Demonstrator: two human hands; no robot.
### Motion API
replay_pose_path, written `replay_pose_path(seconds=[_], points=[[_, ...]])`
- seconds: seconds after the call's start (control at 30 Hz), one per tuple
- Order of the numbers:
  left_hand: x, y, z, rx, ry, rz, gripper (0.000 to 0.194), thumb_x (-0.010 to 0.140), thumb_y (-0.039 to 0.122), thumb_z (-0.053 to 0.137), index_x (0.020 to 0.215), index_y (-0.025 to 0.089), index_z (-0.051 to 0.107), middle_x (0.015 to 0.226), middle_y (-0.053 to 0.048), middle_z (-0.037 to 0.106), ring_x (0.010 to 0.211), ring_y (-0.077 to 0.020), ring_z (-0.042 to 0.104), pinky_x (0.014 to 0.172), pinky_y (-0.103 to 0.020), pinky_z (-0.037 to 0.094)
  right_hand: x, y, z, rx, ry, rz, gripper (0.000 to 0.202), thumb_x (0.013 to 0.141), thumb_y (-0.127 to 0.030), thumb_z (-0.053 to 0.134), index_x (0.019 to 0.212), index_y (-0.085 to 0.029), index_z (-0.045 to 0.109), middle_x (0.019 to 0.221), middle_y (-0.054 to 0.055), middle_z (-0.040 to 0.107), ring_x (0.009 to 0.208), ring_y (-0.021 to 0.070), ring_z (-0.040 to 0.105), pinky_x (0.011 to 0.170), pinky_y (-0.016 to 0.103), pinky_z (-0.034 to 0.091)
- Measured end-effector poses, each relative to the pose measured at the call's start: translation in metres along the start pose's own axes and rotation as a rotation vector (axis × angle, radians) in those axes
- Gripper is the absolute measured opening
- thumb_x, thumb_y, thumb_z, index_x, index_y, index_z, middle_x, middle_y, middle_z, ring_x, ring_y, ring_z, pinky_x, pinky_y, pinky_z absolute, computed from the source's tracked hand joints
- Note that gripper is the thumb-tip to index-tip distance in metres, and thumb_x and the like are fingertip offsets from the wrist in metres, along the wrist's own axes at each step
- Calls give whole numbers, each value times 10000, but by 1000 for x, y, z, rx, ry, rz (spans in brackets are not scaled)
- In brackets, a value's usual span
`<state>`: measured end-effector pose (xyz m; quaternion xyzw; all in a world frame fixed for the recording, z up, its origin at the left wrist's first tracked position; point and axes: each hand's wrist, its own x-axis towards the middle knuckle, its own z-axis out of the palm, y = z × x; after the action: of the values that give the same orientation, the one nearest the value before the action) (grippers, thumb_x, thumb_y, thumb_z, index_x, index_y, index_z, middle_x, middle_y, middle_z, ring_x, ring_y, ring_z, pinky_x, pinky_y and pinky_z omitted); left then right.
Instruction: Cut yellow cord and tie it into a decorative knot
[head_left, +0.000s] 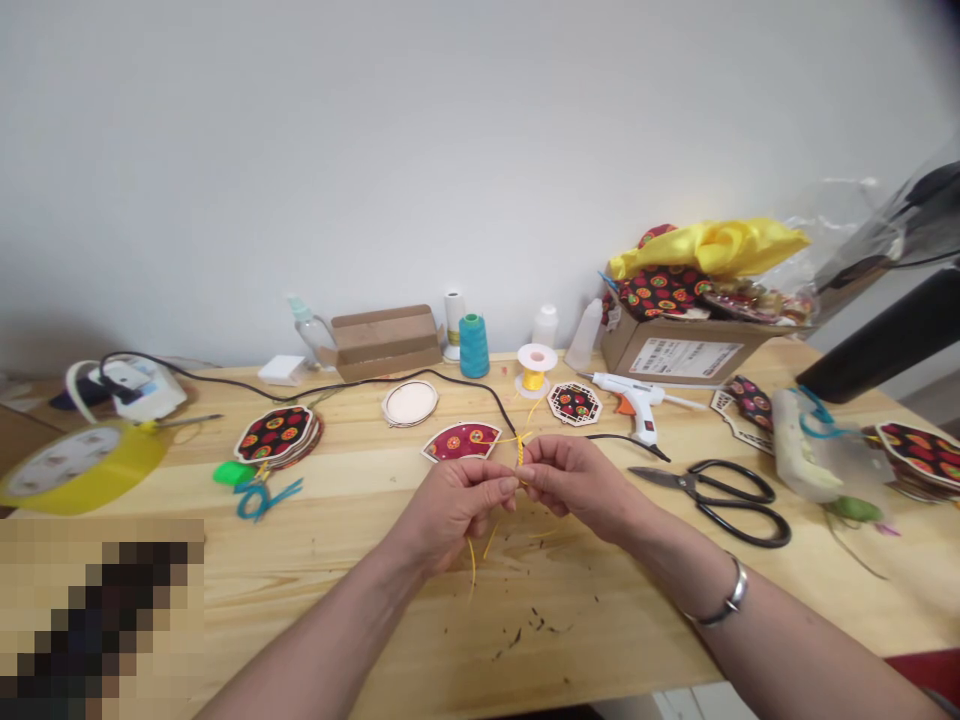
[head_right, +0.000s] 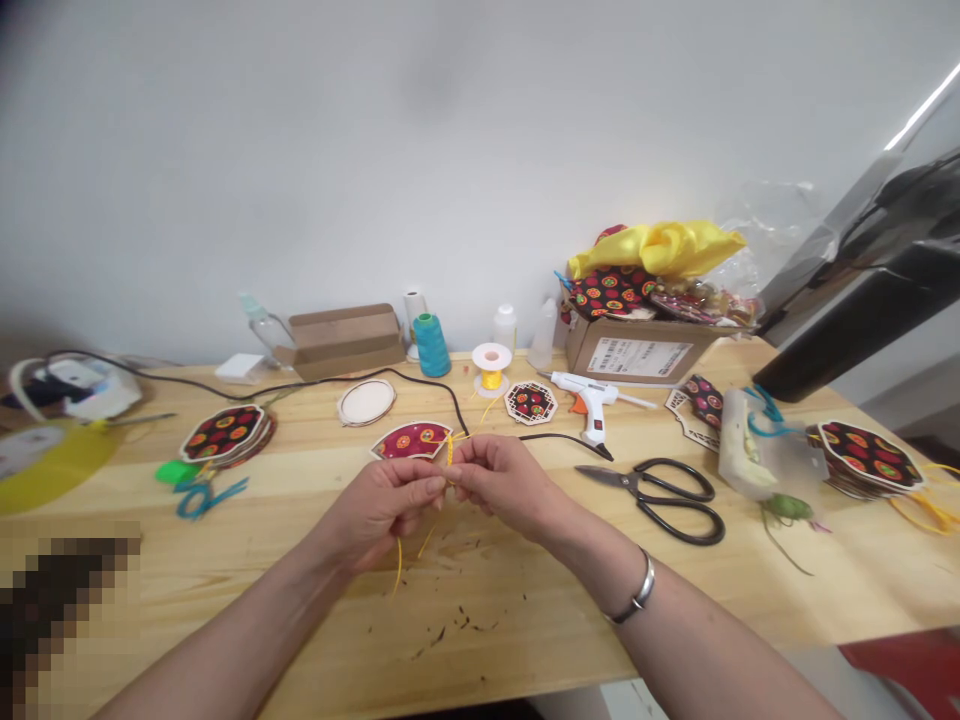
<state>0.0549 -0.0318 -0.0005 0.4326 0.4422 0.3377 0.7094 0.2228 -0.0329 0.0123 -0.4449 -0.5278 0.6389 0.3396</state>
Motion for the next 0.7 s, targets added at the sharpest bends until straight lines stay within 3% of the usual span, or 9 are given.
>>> replay_pose_path(seconds=[0.53,0.7], points=[[0,0,1,34,59,-7,145,626,265,702,691,137,677,518,31,558,336,-4,295,357,-180,142,0,1,1,-18,9,-17,257,733,-383,623,673,-157,518,530,-49,489,417,42,355,389,173,260],[2,-1,0,30,105,17,151,627,273,698,699,142,677,512,36,555,352,-10,296,367,-182,147,0,-4,0,-100,-8,-36,179,791,-331,534,735,-162,554,626,-13,541,461,60,365,422,189,296]])
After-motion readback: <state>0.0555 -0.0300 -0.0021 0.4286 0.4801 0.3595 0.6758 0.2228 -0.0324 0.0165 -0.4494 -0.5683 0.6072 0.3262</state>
